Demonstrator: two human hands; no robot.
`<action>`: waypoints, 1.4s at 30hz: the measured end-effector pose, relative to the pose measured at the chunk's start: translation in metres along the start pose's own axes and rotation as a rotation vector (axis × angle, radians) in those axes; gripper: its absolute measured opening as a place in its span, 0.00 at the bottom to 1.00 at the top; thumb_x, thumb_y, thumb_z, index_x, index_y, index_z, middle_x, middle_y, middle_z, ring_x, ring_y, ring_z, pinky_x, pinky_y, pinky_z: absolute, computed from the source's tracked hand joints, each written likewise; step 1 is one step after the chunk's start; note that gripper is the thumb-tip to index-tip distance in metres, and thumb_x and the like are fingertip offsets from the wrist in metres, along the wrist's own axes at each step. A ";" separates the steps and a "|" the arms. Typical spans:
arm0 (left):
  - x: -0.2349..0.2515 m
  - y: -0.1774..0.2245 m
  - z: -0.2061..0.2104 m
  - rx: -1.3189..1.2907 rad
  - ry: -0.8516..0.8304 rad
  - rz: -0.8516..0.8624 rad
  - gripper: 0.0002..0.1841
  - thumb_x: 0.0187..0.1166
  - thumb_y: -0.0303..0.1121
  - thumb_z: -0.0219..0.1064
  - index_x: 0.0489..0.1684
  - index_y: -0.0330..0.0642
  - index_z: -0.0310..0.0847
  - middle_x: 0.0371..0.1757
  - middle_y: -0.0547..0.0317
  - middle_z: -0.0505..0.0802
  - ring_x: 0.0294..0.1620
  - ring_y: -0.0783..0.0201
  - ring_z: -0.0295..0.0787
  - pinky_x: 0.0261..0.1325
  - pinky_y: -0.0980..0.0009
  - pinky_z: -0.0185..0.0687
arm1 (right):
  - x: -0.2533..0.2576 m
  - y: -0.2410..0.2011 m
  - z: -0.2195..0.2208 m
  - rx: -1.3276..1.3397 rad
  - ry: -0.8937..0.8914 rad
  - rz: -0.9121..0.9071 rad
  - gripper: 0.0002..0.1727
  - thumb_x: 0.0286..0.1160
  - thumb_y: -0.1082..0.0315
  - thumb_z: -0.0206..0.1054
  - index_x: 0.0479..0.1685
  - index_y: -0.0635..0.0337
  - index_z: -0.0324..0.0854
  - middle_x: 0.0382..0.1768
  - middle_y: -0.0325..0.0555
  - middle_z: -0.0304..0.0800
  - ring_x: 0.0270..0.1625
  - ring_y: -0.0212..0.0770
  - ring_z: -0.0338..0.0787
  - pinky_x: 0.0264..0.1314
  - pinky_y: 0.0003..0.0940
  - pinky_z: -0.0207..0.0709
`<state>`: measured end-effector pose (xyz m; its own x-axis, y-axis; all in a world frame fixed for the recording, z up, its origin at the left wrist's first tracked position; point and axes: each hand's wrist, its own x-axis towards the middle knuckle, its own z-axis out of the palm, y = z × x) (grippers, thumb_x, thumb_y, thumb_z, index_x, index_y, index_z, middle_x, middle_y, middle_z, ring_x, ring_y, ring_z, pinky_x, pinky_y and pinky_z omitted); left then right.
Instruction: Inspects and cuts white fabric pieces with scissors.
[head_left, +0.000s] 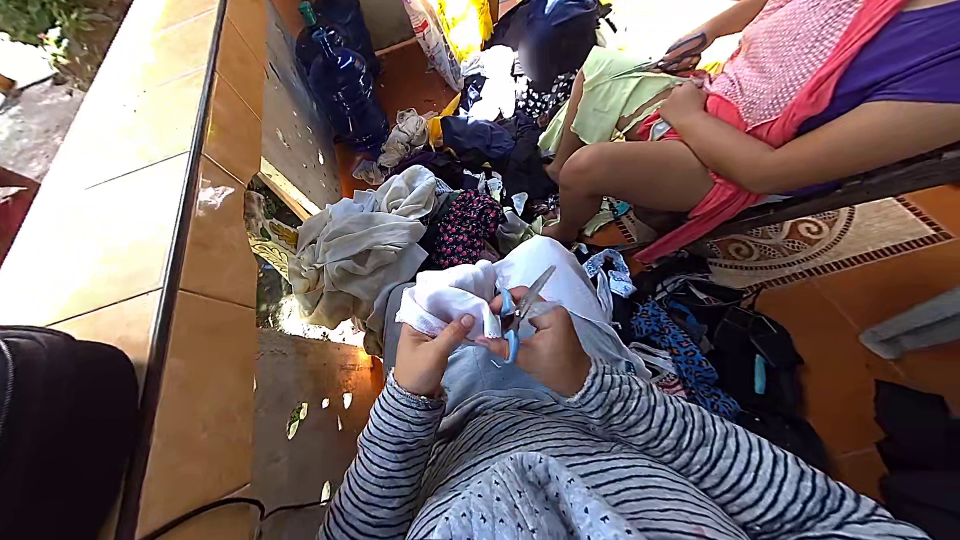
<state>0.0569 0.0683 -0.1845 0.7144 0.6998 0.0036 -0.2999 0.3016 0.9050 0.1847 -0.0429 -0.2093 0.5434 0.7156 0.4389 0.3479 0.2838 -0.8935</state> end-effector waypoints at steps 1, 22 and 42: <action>0.000 -0.006 -0.002 0.088 -0.044 0.048 0.16 0.67 0.14 0.70 0.52 0.33 0.79 0.42 0.59 0.97 0.45 0.66 0.96 0.56 0.64 0.93 | 0.001 -0.003 0.003 0.003 0.025 0.020 0.17 0.60 0.66 0.80 0.41 0.70 0.84 0.35 0.40 0.91 0.36 0.19 0.86 0.41 0.16 0.82; 0.012 -0.007 -0.047 0.344 -0.395 -0.256 0.39 0.50 0.56 0.88 0.55 0.36 0.83 0.44 0.68 0.96 0.46 0.76 0.93 0.54 0.73 0.90 | 0.016 -0.037 -0.024 0.680 0.347 0.465 0.09 0.61 0.81 0.74 0.37 0.61 0.84 0.30 0.40 0.92 0.31 0.29 0.90 0.34 0.25 0.87; 0.016 -0.003 -0.009 -0.494 0.168 -0.277 0.25 0.96 0.42 0.26 0.68 0.40 0.67 0.56 0.47 0.92 0.55 0.53 0.94 0.56 0.55 0.92 | -0.001 0.012 -0.009 -0.299 0.055 -0.081 0.25 0.62 0.56 0.82 0.48 0.68 0.85 0.46 0.51 0.93 0.48 0.36 0.89 0.52 0.31 0.84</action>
<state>0.0640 0.0845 -0.1904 0.7103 0.6329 -0.3080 -0.4043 0.7251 0.5575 0.1950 -0.0463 -0.2197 0.5426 0.6604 0.5190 0.5967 0.1318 -0.7916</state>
